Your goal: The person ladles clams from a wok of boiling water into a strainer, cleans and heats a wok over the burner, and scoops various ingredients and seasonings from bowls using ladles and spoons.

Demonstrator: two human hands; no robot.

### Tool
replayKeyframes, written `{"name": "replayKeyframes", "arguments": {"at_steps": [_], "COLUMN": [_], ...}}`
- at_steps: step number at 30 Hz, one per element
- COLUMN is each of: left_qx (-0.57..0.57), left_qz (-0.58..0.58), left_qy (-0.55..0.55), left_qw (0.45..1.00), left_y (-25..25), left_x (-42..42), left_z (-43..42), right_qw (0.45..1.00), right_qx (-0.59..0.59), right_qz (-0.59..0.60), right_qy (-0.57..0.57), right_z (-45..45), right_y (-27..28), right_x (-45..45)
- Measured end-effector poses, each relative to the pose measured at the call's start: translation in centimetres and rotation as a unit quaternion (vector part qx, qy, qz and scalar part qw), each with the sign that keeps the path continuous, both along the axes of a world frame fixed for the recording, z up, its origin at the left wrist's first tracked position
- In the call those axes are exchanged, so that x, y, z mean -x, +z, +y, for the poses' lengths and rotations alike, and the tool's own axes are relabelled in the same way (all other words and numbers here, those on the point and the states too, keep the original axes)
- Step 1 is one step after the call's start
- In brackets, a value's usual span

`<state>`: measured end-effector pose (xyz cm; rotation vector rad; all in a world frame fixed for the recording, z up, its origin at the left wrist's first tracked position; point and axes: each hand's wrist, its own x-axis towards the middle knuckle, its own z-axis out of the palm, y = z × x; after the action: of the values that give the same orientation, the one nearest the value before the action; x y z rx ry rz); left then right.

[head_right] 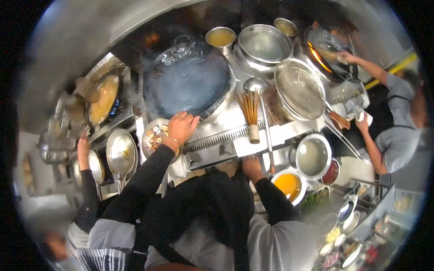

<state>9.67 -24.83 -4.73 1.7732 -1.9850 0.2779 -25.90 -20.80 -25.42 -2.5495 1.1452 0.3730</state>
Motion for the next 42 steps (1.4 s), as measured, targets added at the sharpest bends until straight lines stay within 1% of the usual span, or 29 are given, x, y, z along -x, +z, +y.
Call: {"name": "replayKeyframes", "arguments": {"at_steps": [2, 4, 5, 6, 7, 8, 9, 10, 12, 13, 15, 16, 18, 19, 20, 22, 23, 24, 25, 26, 28, 30, 32, 34, 35, 36, 38, 39, 42], "left_qx": [-0.003, 0.042, 0.037, 0.03, 0.031, 0.029, 0.032, 0.036, 0.049, 0.059, 0.057, 0.056, 0.045, 0.007, 0.01, -0.021, -0.006, 0.009, -0.03, -0.022, -0.059, -0.047, -0.069, -0.096, -0.1, -0.098, -0.13, -0.154, -0.139], "left_qz": [-0.011, -0.035, -0.037, -0.037, -0.045, -0.045, -0.034, -0.023, -0.015, -0.007, 0.025, 0.05, 0.093, 0.128, 0.135, 0.11, 0.102, 0.093, 0.108, 0.111, 0.139, 0.126, 0.171, 0.256, 0.239, 0.239, 0.308, 0.341, 0.387], "left_qy": [0.026, 0.027, 0.028, 0.027, 0.03, 0.03, 0.031, 0.029, 0.035, 0.044, 0.04, 0.033, 0.038, 0.057, 0.045, 0.053, 0.033, 0.013, 0.037, 0.025, 0.056, 0.026, 0.014, 0.037, 0.037, 0.035, 0.101, 0.104, 0.095], "left_qw": [1.0, 0.998, 0.998, 0.998, 0.998, 0.998, 0.998, 0.999, 0.998, 0.997, 0.997, 0.997, 0.994, 0.99, 0.99, 0.992, 0.994, 0.996, 0.993, 0.993, 0.987, 0.991, 0.983, 0.961, 0.965, 0.965, 0.937, 0.922, 0.907], "left_y": [-0.2, -0.3, -0.3, -0.3, 0.1, 0.6, 1.1, 1.9, 3.9, 5.1, 7.9, 9.4, 12.0, 13.9, 14.8, 17.1, 18.1, 19.2, 20.6, 21.4, 24.0, 25.8, 26.8, 27.9, 27.5, 28.2, 29.9, 29.7, 28.4], "left_x": [0.1, -0.1, -0.3, -0.4, -0.5, -0.5, -0.5, -0.7, -1.3, -1.5, -2.5, -3.1, -4.3, -4.5, -5.3, -6.7, -7.5, -8.2, -8.8, -9.9, -10.9, -12.4, -14.6, -15.7, -17.9, -18.0, -18.0, -19.0, -20.8], "left_z": [-0.2, -0.9, -1.0, -1.1, -1.3, -1.3, -1.5, -2.0, -3.0, -3.3, -4.2, -4.7, -6.0, -6.4, -7.3, -9.0, -9.8, -10.7, -11.4, -12.5, -14.0, -15.7, -17.8, -18.7, -19.9, -19.5, -18.0, -17.8, -16.9], "right_qw": [0.993, 0.995, 0.987, 0.987, 0.996, 0.985, 0.982, 0.982, 0.994, 0.993, 0.99, 0.99, 0.942, 0.93, 0.93, 0.943, 0.933, 0.933, 0.92, 0.906, 0.906, 0.893, 0.884, 0.851, 0.839, 0.838, 0.86, 0.86, 0.872], "right_qx": [-0.062, 0.069, 0.158, 0.16, 0.03, -0.101, -0.122, -0.121, -0.08, -0.08, -0.097, -0.096, -0.002, 0.031, 0.031, 0.105, 0.126, 0.128, 0.133, 0.136, 0.15, 0.197, 0.219, 0.095, 0.075, 0.077, -0.002, 0.001, 0.016], "right_qz": [0.088, 0.054, 0.025, 0.021, 0.079, 0.138, 0.142, 0.142, 0.075, 0.078, -0.095, -0.091, -0.321, -0.352, -0.351, -0.284, -0.297, -0.296, -0.309, -0.322, -0.301, -0.233, -0.223, -0.251, -0.289, -0.289, -0.228, -0.229, -0.246], "right_qy": [-0.038, -0.055, -0.009, -0.006, -0.02, -0.034, -0.022, -0.024, -0.028, -0.028, -0.043, -0.044, -0.098, -0.104, -0.104, -0.136, -0.162, -0.16, -0.199, -0.239, -0.256, -0.331, -0.347, -0.451, -0.456, -0.456, -0.456, -0.457, -0.422], "right_z": [-0.5, 1.0, 1.0, -0.1, -1.0, -1.5, -2.0, -1.9, -1.2, -0.5, 1.7, 2.5, 4.1, 4.3, 4.5, 4.3, 4.3, 4.2, 3.9, 3.7, 3.1, 2.4, 1.8, 0.8, 0.0, -0.4, -1.9, -2.2, -0.8], "right_y": [-3.6, -10.7, -12.9, -12.4, -10.9, -10.0, -9.1, -7.7, -1.2, 0.0, 2.4, 4.6, 9.0, 10.0, 10.5, 12.0, 13.3, 13.3, 13.1, 12.8, 11.9, 10.9, 9.1, 6.8, 2.9, 3.0, 3.1, 3.8, 10.1], "right_x": [0.5, 2.2, 2.9, 2.3, 1.5, 1.1, 0.9, 0.9, 0.7, 1.2, 2.7, 3.3, 3.8, 4.0, 4.5, 5.2, 5.3, 5.5, 5.8, 6.1, 6.7, 7.0, 7.4, 7.7, 8.7, 8.7, 8.2, 7.9, 4.7]}}
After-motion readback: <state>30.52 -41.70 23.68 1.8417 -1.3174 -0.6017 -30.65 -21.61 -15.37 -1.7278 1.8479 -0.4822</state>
